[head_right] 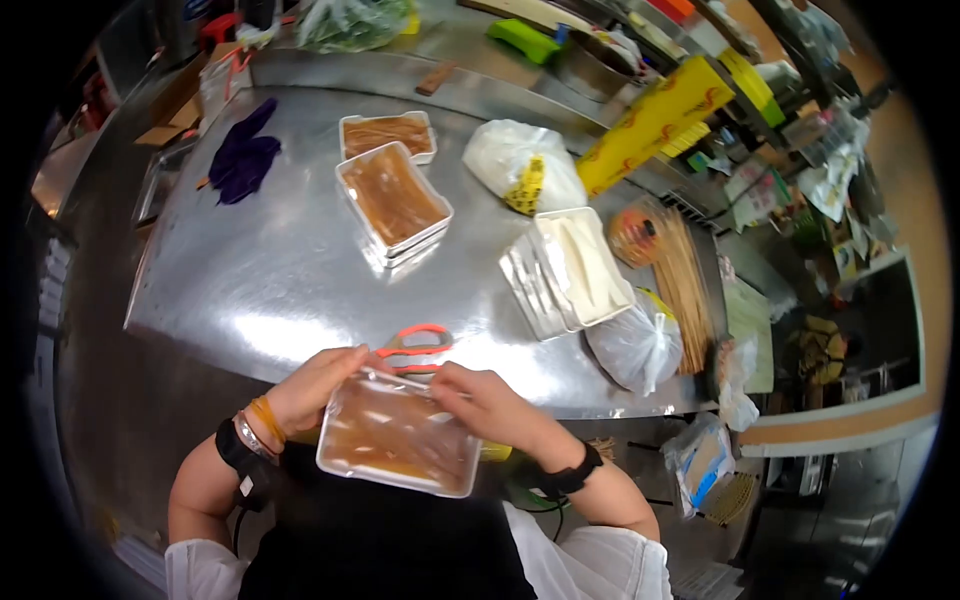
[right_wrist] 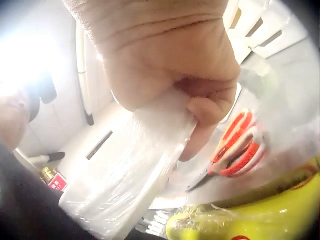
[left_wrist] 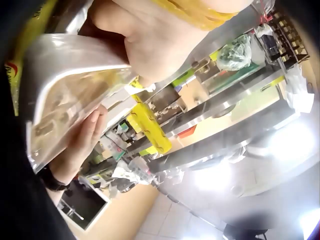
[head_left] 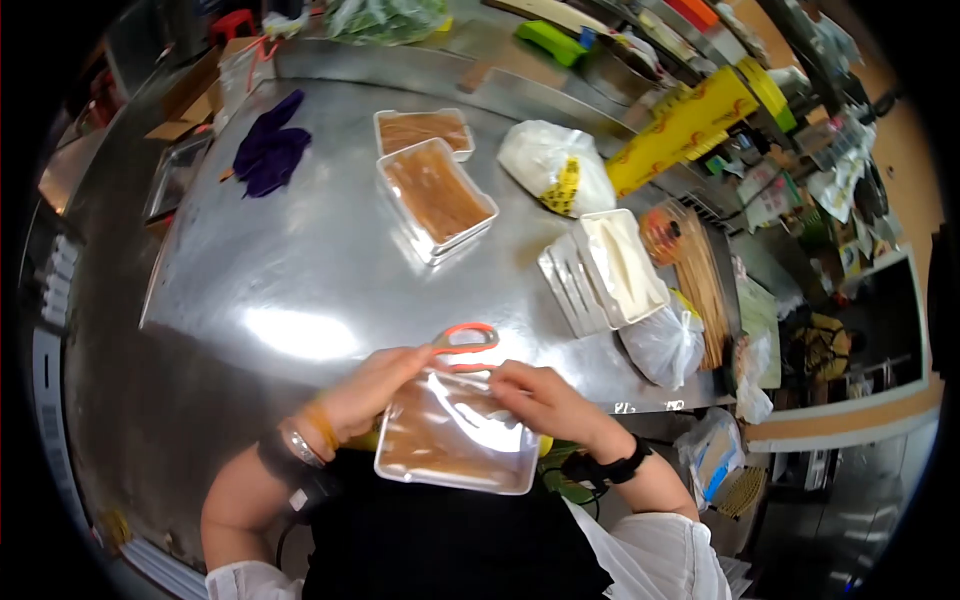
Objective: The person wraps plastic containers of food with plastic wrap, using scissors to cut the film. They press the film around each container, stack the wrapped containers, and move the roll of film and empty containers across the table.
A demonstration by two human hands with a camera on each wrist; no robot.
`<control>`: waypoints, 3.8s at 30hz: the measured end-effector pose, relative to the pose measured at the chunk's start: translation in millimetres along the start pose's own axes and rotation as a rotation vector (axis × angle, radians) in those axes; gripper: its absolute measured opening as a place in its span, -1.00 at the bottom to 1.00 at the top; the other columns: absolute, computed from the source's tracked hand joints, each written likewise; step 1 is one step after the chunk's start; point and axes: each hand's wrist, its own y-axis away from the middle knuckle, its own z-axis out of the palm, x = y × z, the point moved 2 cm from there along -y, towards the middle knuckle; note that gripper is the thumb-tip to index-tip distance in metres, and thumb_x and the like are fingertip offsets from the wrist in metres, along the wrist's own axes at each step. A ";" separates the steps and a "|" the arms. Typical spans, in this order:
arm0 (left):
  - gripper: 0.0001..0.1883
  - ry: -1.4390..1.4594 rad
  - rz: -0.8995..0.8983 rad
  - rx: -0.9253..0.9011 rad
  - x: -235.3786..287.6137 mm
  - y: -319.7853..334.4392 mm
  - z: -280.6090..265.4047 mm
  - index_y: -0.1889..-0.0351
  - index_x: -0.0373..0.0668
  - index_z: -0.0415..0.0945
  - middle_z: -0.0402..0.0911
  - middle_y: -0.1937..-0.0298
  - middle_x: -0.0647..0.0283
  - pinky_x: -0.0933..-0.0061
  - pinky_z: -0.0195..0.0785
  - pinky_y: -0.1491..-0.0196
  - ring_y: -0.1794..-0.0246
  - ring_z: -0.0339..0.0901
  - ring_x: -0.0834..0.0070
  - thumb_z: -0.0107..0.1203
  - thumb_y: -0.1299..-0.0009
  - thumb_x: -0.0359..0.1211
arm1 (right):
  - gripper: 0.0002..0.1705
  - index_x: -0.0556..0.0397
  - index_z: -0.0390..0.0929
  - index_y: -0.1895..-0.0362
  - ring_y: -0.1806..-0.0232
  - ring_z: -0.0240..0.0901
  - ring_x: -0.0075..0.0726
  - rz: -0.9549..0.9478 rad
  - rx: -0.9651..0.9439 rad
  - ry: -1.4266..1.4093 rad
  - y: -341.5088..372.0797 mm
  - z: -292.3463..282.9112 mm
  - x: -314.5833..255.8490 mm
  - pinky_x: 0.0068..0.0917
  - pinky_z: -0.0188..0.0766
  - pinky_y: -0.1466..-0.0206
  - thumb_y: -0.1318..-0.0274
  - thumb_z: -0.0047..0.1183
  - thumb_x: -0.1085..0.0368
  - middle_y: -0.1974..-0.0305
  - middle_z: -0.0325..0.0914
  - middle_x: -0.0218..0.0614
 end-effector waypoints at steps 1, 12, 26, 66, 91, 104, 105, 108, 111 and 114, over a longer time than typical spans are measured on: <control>-0.59 0.021 -0.083 -0.012 5.2 -1.1 -4.7 -0.18 -0.32 0.46 0.62 0.00 0.24 0.53 0.44 -0.06 0.05 0.57 0.57 -0.15 -0.58 -0.20 | -0.74 0.10 0.47 0.15 0.33 0.51 -0.37 -0.018 0.001 0.002 -2.3 3.3 1.0 -0.44 0.42 0.20 -0.36 -0.05 0.16 0.37 0.57 -0.26; -0.64 -1.168 0.342 -0.228 60.3 7.7 10.9 -0.18 -0.07 0.50 0.62 -0.01 0.15 0.38 0.35 -0.13 -0.04 0.54 0.41 0.04 -0.45 -0.23 | -0.77 0.01 0.49 0.19 0.41 0.29 -0.65 0.079 -0.117 -0.101 -30.0 3.4 -9.3 -0.60 0.28 0.33 -0.40 -0.07 0.14 0.43 0.45 -0.53; -0.85 -0.931 0.776 0.740 -26.2 25.1 -83.8 0.21 -0.25 0.56 0.59 0.16 0.14 0.28 0.39 0.02 0.11 0.52 0.18 0.08 -0.28 -0.54 | -0.71 -0.04 0.50 0.24 0.58 0.20 -0.70 -0.052 0.582 -0.355 -184.5 -105.9 -6.3 -0.64 0.16 0.56 -0.41 -0.14 0.06 0.56 0.29 -0.61; -0.66 -0.416 0.277 0.432 -89.7 115.8 -46.9 -0.06 -0.37 0.49 0.62 0.02 0.19 0.41 0.32 -0.16 -0.04 0.51 0.42 0.17 -0.37 -0.40 | -0.11 0.11 0.22 -0.32 -0.30 0.20 0.04 -0.460 0.294 0.452 49.1 80.2 96.0 -0.14 0.20 -0.31 0.09 0.35 0.15 -0.27 0.24 -0.08; -0.08 -0.224 0.611 0.186 0.3 88.6 3.2 -0.38 -0.17 0.22 0.42 -0.26 0.21 0.26 0.26 -0.29 -0.26 0.37 0.33 0.49 -0.03 -0.39 | -0.03 0.14 -0.11 -0.48 -0.48 -0.17 0.23 -0.874 0.239 -0.006 -28.7 54.1 -67.1 -0.02 -0.16 -0.49 -0.15 0.06 -0.01 -0.43 -0.07 0.12; -0.28 -0.605 1.203 0.811 229.0 -25.5 -183.5 -0.17 -0.24 0.30 0.55 -0.02 0.18 0.36 0.42 -0.11 -0.02 0.54 0.37 0.43 -0.04 -0.49 | -0.46 0.14 0.45 -0.07 -0.17 0.29 0.21 -0.260 0.757 0.654 14.2 -12.6 116.6 -0.02 0.22 -0.24 0.05 0.18 0.23 -0.17 0.33 0.06; -0.26 -0.591 1.178 0.865 238.9 -36.6 -189.0 -0.19 -0.23 0.27 0.54 -0.04 0.18 0.36 0.41 -0.12 -0.04 0.52 0.37 0.44 -0.04 -0.49 | -0.45 0.12 0.46 -0.06 -0.18 0.29 0.19 -0.237 0.762 0.684 12.4 -12.5 114.0 -0.03 0.22 -0.23 0.07 0.19 0.21 -0.17 0.33 0.05; -0.16 -0.569 1.132 0.968 258.8 -89.1 -205.1 -0.25 -0.23 0.19 0.47 -0.13 0.15 0.36 0.35 -0.18 -0.13 0.46 0.35 0.44 -0.01 -0.50 | -0.46 0.05 0.47 -0.06 -0.17 0.29 0.15 -0.179 0.760 0.707 9.8 -12.9 111.4 -0.04 0.23 -0.19 0.08 0.20 0.18 -0.18 0.33 0.02; -0.08 -0.540 1.161 1.044 274.2 -132.5 -235.5 -0.30 -0.26 0.15 0.44 -0.17 0.10 0.33 0.30 -0.24 -0.18 0.43 0.27 0.45 0.05 -0.50 | -0.46 0.03 0.49 -0.05 -0.17 0.29 0.17 -0.171 0.756 0.722 6.1 -14.5 115.4 -0.02 0.25 -0.17 0.08 0.20 0.16 -0.18 0.33 0.02; -0.06 -0.557 1.104 1.111 288.2 -156.3 -234.4 -0.29 -0.27 0.17 0.48 -0.13 0.06 0.31 0.35 -0.19 -0.13 0.48 0.25 0.49 0.07 -0.43 | -0.46 0.01 0.49 -0.05 -0.18 0.29 0.16 -0.150 0.749 0.713 4.0 -15.7 117.8 -0.02 0.25 -0.17 0.10 0.20 0.15 -0.17 0.34 0.01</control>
